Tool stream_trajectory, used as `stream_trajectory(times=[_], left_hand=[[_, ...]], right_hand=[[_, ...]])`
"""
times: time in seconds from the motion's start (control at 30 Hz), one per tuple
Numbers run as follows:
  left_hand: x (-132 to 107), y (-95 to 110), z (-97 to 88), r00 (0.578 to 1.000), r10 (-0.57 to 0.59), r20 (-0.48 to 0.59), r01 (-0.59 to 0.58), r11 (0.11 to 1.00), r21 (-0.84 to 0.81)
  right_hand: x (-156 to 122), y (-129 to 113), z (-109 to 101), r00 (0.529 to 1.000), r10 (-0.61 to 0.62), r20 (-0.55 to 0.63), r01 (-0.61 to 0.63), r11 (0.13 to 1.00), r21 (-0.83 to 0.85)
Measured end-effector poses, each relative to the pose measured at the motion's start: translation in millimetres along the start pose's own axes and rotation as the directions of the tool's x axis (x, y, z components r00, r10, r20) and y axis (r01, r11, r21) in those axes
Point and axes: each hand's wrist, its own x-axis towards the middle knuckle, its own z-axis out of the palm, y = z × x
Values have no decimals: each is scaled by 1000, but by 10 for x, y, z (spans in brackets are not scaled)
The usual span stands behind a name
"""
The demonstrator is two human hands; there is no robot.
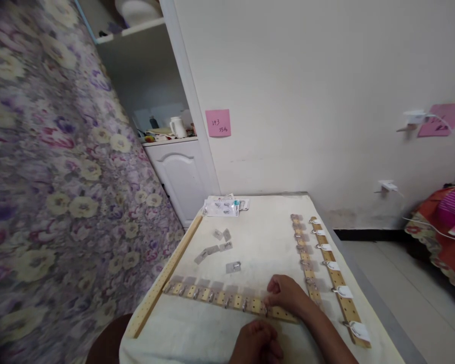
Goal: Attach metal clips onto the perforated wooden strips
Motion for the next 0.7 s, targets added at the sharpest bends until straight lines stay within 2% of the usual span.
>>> stream_trajectory(times=[0.1,0.17,0.23,0.27,0.3,0.33,0.37,0.4,0.43,0.53,0.7], left_hand=[[-97,103,-30,995,55,83,-65,991,117],[-161,242,-64,984,94,149,-125,967,220],[-195,435,-110,971,117,207,-184,922,341],[-194,543,-138,961,177,212,-253,872,419],[-180,654,-168,948,246,201,-317,786,532],[-153,761,-201,928,321,190,-362,650,668],[-112,862,-235,887,414,202,-389,436,812],[-60,952,-270,839,490,236,-364,183,913],[2,1030,-304,816,529,232,-321,81,944],[222,1195,-393,794,581,182,-196,-39,980],[549,1314,-487,817,571,85,-2,-145,989]], right_hand=[[-15,-40,-73,999,-16,-43,17,1000,19],[-20,-56,-128,996,-17,-83,22,998,56],[-27,-59,-178,992,-23,-127,33,996,82],[-31,-59,-198,988,-23,-150,36,996,85],[-37,-57,-213,985,-21,-170,35,996,80],[-43,-56,-224,983,-17,-185,31,997,71],[-48,-55,-230,981,-12,-194,25,998,65],[-52,-54,-232,980,-7,-200,19,998,60],[-55,-52,-232,979,-9,-202,20,998,54],[-52,-41,-230,977,-39,-208,46,998,32],[-44,-4,-242,978,-22,-207,32,998,48]])
